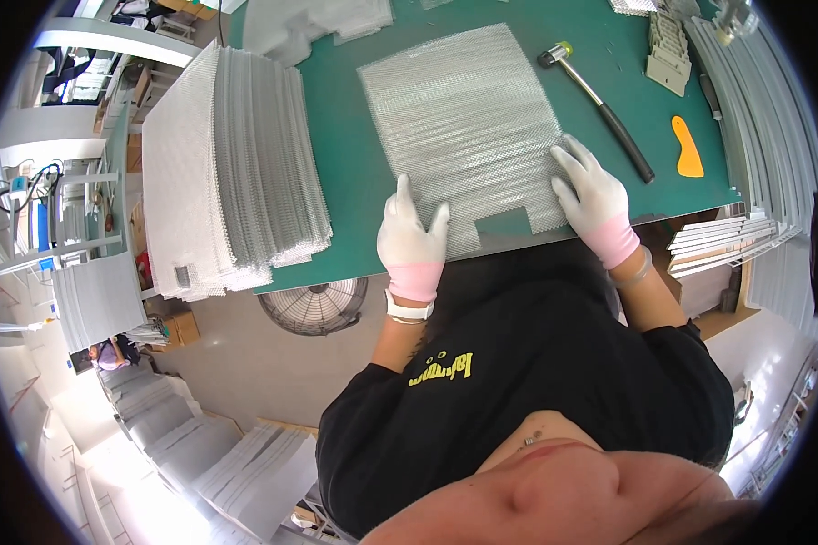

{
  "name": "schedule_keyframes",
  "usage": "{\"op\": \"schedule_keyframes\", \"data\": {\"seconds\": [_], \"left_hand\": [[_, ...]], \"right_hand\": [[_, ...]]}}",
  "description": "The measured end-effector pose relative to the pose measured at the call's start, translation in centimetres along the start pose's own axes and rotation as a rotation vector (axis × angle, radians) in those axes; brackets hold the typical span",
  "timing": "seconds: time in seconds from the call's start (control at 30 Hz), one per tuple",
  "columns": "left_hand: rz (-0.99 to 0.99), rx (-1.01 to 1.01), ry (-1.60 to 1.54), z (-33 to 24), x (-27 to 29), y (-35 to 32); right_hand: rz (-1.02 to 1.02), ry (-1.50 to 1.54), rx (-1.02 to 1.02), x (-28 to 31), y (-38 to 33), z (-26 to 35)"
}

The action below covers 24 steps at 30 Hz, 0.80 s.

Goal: Assemble metal mesh filters into frames using a mallet and power drill.

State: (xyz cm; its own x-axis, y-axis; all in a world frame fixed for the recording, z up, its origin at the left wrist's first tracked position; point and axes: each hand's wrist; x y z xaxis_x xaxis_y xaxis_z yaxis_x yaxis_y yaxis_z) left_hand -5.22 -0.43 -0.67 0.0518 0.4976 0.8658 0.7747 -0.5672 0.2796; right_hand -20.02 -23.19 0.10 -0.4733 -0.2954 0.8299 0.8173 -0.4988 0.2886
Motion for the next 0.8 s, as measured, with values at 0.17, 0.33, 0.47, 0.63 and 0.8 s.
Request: {"op": "schedule_keyframes", "data": {"seconds": [0.17, 0.33, 0.47, 0.63, 0.8], "left_hand": [[0.205, 0.224, 0.079, -1.7, 2.1, 2.0], [0.197, -0.153, 0.212, 2.1, 1.1, 2.1], [0.218, -0.172, 0.219, 2.4, 0.7, 1.8], [0.217, -0.176, 0.175, 2.0, 0.9, 2.0], [0.237, -0.161, 0.120, 2.1, 1.1, 2.2]], "right_hand": [[0.147, -0.148, -0.149, 1.2, 0.7, 1.0], [0.176, -0.216, 0.047, 4.1, 4.6, 1.0], [-0.106, -0.069, 0.353, 2.2, 14.2, 5.9], [0.103, -0.076, 0.005, -6.0, 30.8, 11.0], [0.419, -0.320, -0.205, -9.3, 38.4, 13.7]]}}
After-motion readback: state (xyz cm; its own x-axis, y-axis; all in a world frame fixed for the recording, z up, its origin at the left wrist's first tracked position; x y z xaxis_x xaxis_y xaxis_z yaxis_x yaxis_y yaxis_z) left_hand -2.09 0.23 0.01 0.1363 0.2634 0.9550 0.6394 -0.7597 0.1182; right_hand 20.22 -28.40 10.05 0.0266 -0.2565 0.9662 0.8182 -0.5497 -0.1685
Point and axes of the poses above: each hand's wrist, its own y-axis towards the middle knuckle, its own x-axis out of the back of the hand, z = x × y, and after that the axes turned 4 degrees about -x, right-handed
